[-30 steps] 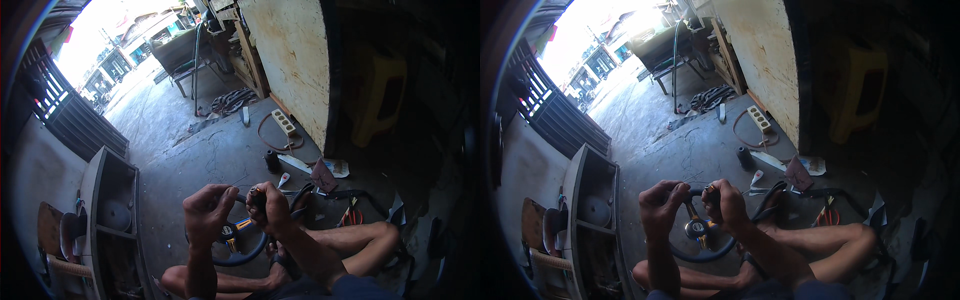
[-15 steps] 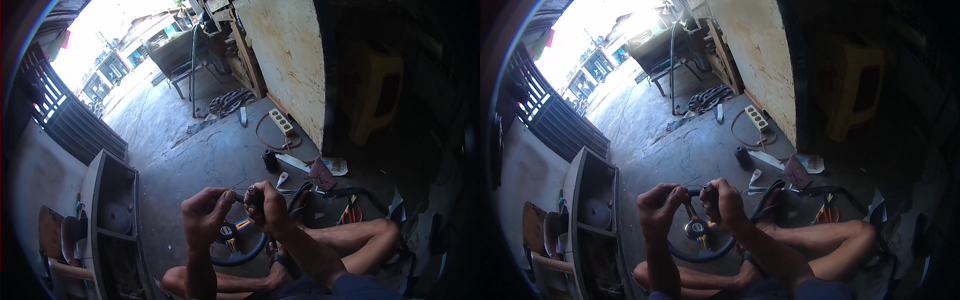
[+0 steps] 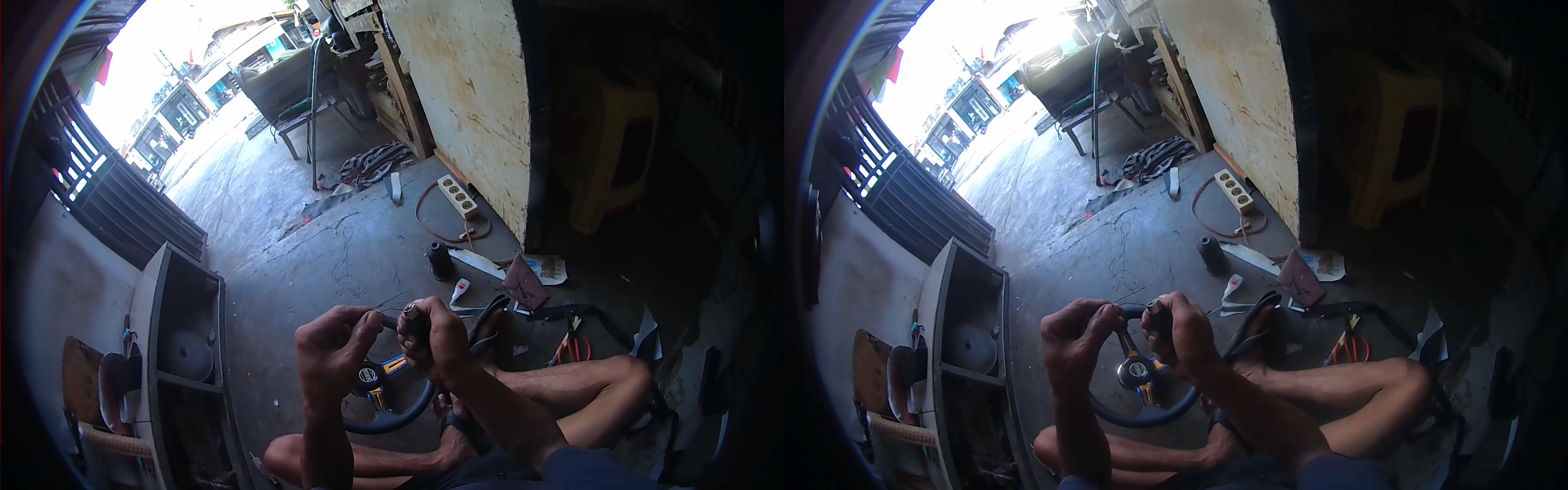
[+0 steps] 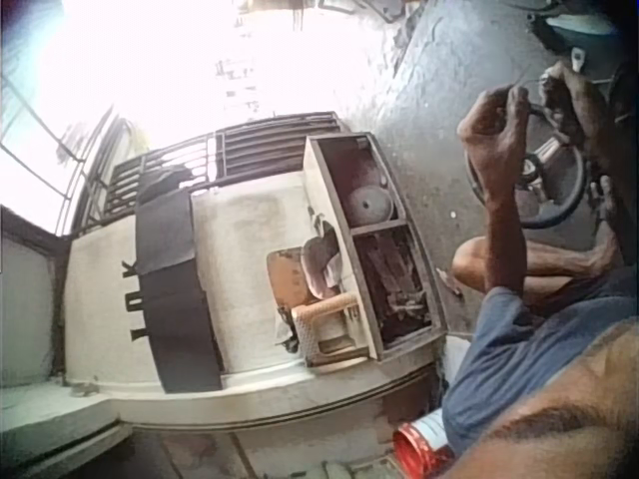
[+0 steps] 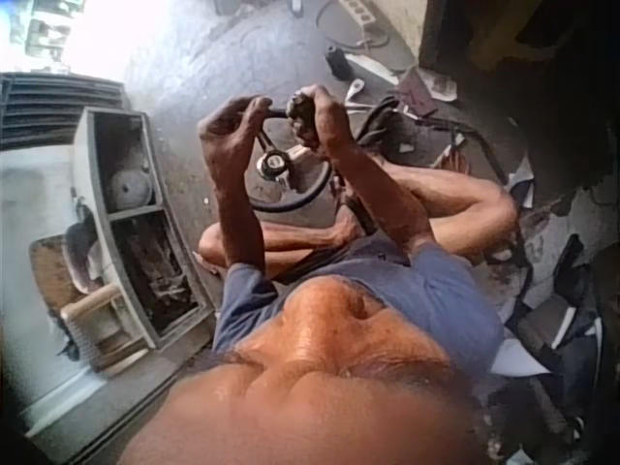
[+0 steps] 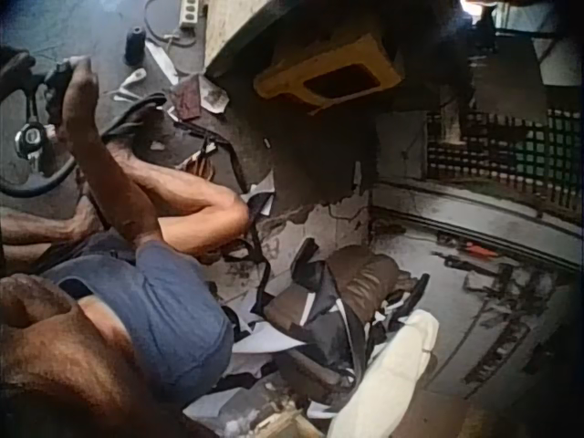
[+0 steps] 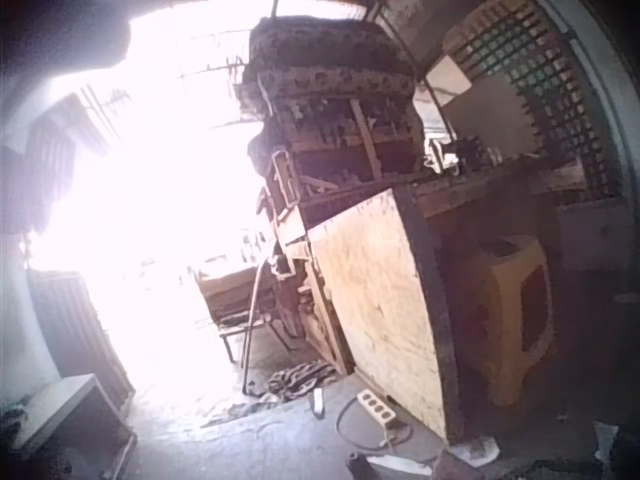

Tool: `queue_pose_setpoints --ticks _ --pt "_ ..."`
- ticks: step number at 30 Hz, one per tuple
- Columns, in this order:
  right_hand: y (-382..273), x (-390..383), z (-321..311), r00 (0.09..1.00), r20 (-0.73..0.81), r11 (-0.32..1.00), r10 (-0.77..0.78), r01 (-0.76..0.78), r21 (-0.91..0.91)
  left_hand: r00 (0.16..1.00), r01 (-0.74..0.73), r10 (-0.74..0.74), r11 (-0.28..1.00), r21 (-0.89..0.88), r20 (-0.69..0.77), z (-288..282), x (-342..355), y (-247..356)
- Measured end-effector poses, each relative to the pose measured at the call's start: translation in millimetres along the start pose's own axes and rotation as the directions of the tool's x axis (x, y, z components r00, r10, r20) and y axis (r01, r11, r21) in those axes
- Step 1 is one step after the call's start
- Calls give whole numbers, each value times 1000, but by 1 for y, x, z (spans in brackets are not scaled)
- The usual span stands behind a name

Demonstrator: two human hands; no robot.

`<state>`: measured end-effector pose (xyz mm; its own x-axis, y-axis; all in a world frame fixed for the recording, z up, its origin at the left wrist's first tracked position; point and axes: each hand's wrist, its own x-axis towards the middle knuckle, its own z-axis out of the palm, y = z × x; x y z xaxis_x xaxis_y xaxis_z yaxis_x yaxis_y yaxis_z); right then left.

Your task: The person is reupholstering a steering wheel by sewing a cover onto its rim with a needle and thread. They use a lighter to melt thread ends and scissors to trim the material while holding the wheel in their lap.

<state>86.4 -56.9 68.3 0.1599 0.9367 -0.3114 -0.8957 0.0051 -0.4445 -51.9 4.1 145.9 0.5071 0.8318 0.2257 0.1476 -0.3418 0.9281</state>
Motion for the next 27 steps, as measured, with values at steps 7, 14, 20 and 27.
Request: queue_pose_setpoints --ticks 7,14,20,27 --pt "1 1 5 995 -95 1000 -6 4 -27 1000 17 -17 999 30 6 -1 0 1" --pt "10 4 -11 969 121 976 -216 212 47 1000 20 -20 1000 -3 -5 0 0 -2" --pt "20 7 -22 934 157 943 -322 331 -37 999 32 -32 999 -41 -1 1 2 -5" --pt "8 22 -43 946 176 890 -271 316 -329 988 72 -64 996 52 -139 -6 -1 -24"
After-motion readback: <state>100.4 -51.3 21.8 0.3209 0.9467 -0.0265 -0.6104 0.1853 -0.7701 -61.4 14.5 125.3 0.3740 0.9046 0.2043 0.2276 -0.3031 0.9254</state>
